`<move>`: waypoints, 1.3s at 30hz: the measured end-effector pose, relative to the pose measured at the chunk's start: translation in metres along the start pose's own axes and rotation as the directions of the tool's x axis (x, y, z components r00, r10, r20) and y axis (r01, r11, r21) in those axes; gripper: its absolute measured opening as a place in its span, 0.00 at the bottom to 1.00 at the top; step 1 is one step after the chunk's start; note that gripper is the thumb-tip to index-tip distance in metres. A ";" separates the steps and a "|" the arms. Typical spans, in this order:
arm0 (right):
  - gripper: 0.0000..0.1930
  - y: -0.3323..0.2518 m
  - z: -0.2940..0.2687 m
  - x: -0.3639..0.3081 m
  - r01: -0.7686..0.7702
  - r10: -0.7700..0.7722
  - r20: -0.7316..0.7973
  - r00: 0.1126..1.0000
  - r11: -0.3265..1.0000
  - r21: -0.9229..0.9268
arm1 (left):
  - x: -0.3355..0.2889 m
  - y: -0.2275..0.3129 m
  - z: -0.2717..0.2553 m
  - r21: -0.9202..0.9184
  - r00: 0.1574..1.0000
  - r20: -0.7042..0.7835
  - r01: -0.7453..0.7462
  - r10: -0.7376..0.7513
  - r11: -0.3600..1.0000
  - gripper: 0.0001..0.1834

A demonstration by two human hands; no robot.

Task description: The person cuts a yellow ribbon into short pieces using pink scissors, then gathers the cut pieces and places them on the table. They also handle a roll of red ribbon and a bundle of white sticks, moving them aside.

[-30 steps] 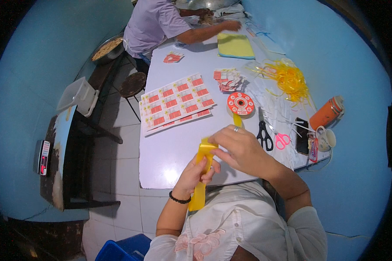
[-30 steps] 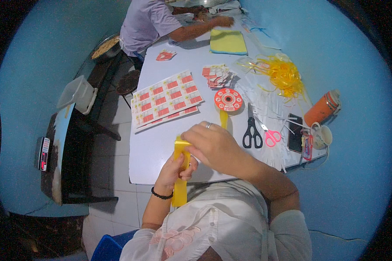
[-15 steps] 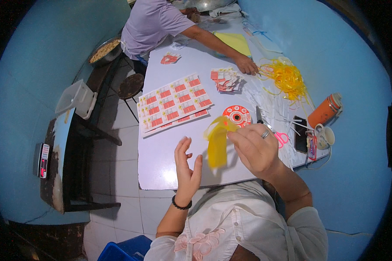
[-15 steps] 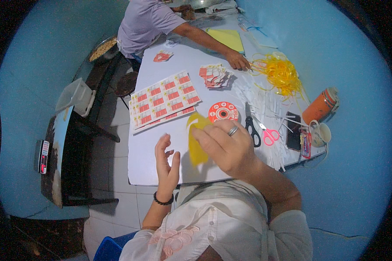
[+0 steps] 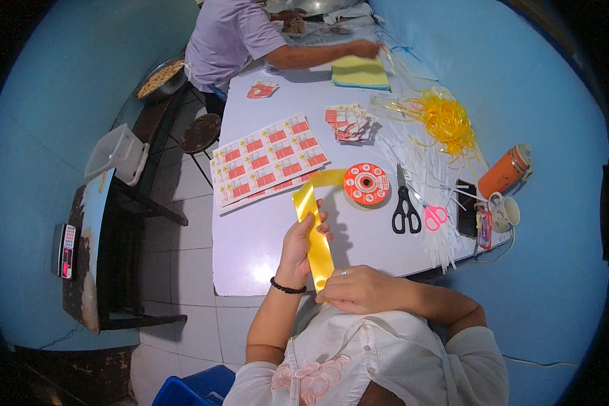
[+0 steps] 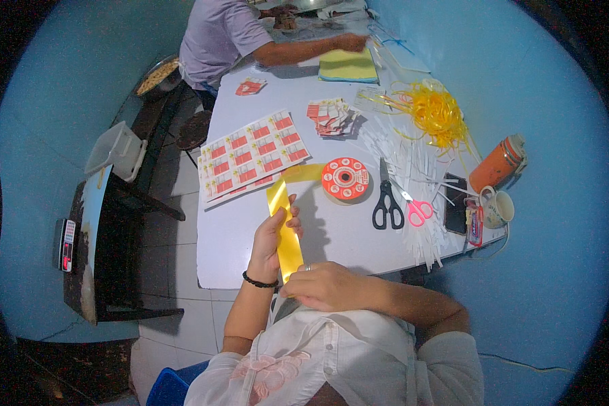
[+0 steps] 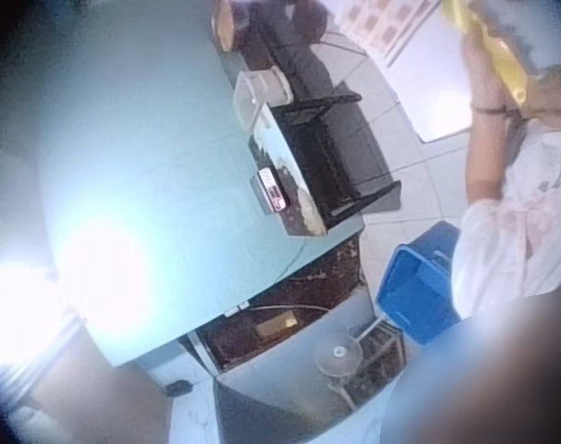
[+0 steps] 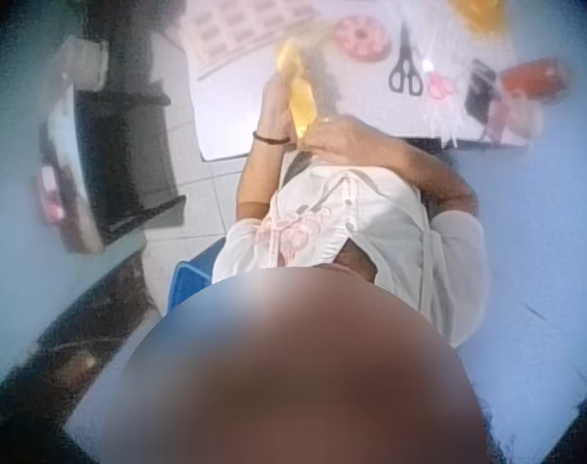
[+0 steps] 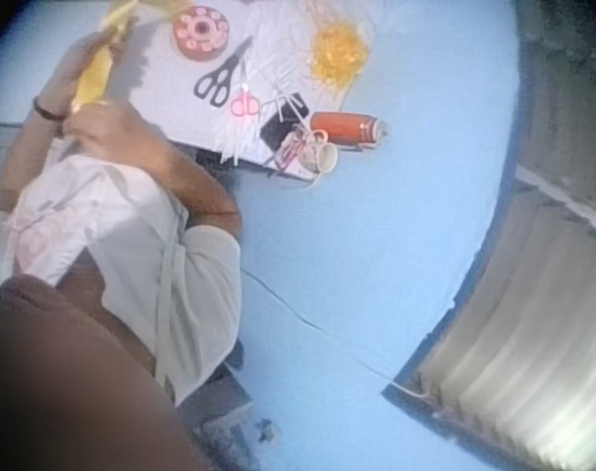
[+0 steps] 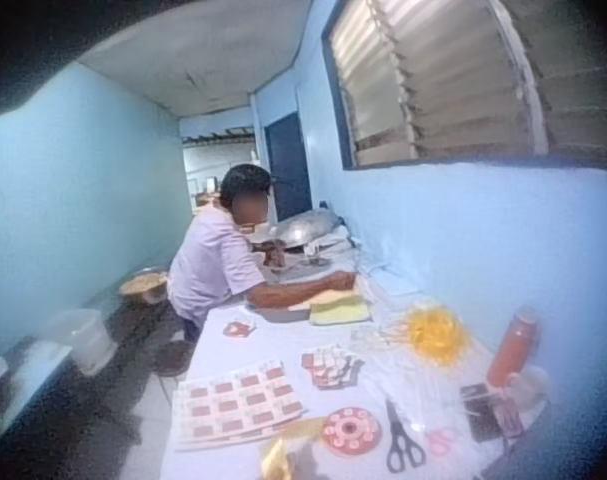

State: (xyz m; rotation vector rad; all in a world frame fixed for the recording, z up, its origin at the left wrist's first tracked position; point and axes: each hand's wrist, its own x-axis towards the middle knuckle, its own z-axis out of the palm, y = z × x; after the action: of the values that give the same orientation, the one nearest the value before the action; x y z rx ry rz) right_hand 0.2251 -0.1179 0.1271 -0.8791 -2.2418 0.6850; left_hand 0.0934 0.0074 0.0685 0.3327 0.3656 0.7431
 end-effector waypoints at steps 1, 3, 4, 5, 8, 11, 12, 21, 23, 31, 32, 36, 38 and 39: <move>0.15 0.003 -0.001 -0.001 -0.068 0.064 0.047 0.997 0.994 0.089 | 0.004 -0.002 -0.007 -0.066 0.998 -0.053 0.035 -0.039 0.997 0.22; 0.15 0.013 -0.007 -0.003 -0.212 0.176 0.157 0.972 0.944 0.253 | 0.006 -0.006 -0.019 -0.030 0.995 -0.083 0.052 -0.054 0.998 0.21; 0.14 0.021 -0.012 -0.004 -0.218 0.200 0.097 0.975 0.950 0.226 | 0.006 -0.009 -0.024 -0.032 0.992 -0.107 0.060 -0.063 0.998 0.21; 0.14 0.031 -0.017 -0.006 -0.226 0.224 0.036 0.974 0.953 0.200 | 0.004 -0.010 -0.028 0.017 0.993 -0.104 0.059 -0.056 0.998 0.21; 0.13 0.075 -0.038 -0.009 -0.382 0.359 -0.309 0.881 0.924 -0.017 | -0.005 -0.009 -0.033 0.092 0.992 -0.102 0.082 -0.073 0.992 0.22; 0.14 0.122 -0.059 -0.009 -0.631 0.418 -0.484 0.768 0.620 -0.466 | -0.019 -0.002 -0.030 0.119 0.989 -0.077 0.139 -0.130 0.983 0.24; 0.14 0.131 -0.062 -0.010 -0.627 0.382 -0.504 0.774 0.573 -0.528 | -0.024 0.001 -0.028 0.130 0.987 -0.076 0.152 -0.143 0.980 0.24; 0.15 0.149 -0.064 -0.014 -0.489 0.266 -0.424 0.866 0.631 -0.602 | -0.089 0.086 -0.031 -0.159 0.889 0.448 -0.027 0.097 0.987 0.21; 0.15 0.150 -0.069 -0.013 -0.493 0.267 -0.426 0.864 0.618 -0.613 | -0.108 0.115 -0.028 -0.328 0.730 0.578 -0.203 0.366 0.923 0.19; 0.12 0.103 -0.089 0.017 -0.461 0.210 -0.429 0.879 0.604 -0.650 | -0.104 0.096 -0.014 0.054 0.791 0.427 -0.506 0.438 0.861 0.19; 0.12 0.091 -0.088 0.026 -0.364 0.122 -0.404 0.906 0.711 -0.602 | -0.097 0.080 -0.012 0.190 0.864 0.246 -0.487 0.439 0.853 0.19; 0.12 0.043 -0.075 0.058 -0.040 -0.115 -0.345 0.932 0.910 -0.412 | -0.065 0.031 0.000 0.326 0.979 0.069 -0.204 0.192 0.923 0.17; 0.12 0.027 -0.073 0.067 -0.001 -0.127 -0.319 0.939 0.928 -0.372 | -0.058 0.019 0.005 0.286 0.986 0.130 -0.135 0.101 0.949 0.20; 0.12 0.022 -0.074 0.069 -0.022 -0.098 -0.301 0.949 0.929 -0.370 | -0.057 0.014 0.008 0.305 0.987 0.137 -0.118 0.079 0.945 0.20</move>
State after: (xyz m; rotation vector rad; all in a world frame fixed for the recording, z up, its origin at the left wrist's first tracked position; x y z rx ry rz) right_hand 0.2458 -0.0364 0.1870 -1.0375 -2.1165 0.0841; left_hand 0.0499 -0.0239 0.0927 0.6975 0.3511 0.7588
